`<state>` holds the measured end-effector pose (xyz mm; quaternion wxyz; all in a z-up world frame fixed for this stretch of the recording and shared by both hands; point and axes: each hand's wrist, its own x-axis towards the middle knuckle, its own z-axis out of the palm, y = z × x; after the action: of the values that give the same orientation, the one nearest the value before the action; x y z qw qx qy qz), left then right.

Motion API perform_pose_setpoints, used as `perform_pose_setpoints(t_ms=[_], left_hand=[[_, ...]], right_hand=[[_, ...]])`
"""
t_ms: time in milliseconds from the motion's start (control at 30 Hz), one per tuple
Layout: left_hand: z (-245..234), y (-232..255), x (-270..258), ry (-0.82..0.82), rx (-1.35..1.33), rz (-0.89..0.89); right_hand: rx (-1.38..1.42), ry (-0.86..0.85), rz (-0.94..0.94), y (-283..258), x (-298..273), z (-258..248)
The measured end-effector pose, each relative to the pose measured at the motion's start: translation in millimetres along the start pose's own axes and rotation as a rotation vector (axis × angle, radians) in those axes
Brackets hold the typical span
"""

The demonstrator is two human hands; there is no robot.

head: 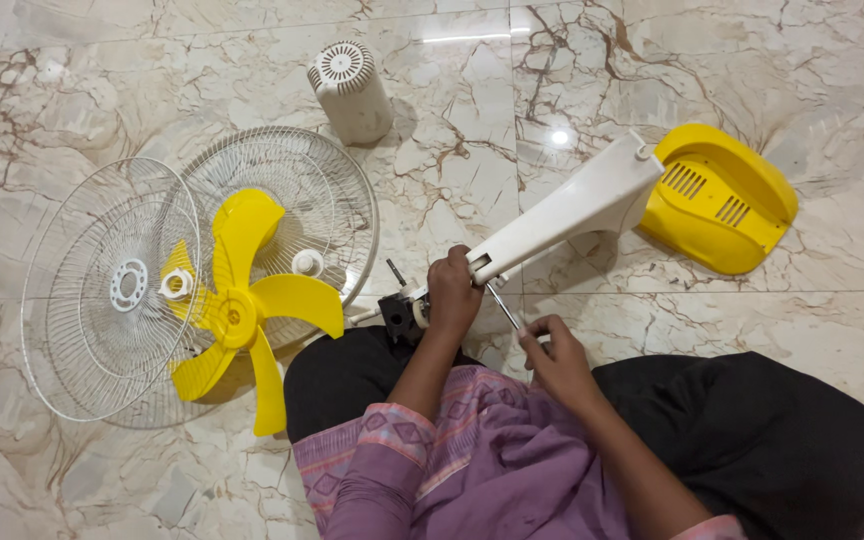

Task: The person assembles a standing fan by attaching the motor housing to the white neck and securing it with a screwdriver. They then attach the yellow rear cover to the motor housing.

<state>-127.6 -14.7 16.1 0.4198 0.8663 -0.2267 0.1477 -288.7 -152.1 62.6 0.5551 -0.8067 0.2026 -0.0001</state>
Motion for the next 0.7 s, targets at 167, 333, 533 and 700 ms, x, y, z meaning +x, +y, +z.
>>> perform_pose_setpoints(t_ms=[167,333,533,700], left_hand=[[4,-4,4,-0.001,0.009,0.009],[8,-3,10,0.012,0.022,-0.035],[6,-5,14,0.01,0.034,-0.071],[6,-6,15,0.025,0.034,-0.079]], right_hand=[[-0.391,0.056,-0.465,2,12,-25],[-0.197,0.102,-0.349,30,20,-8],[0.144,-0.056,0.033,62,30,8],[0.531,-0.323,0.187,73,39,7]])
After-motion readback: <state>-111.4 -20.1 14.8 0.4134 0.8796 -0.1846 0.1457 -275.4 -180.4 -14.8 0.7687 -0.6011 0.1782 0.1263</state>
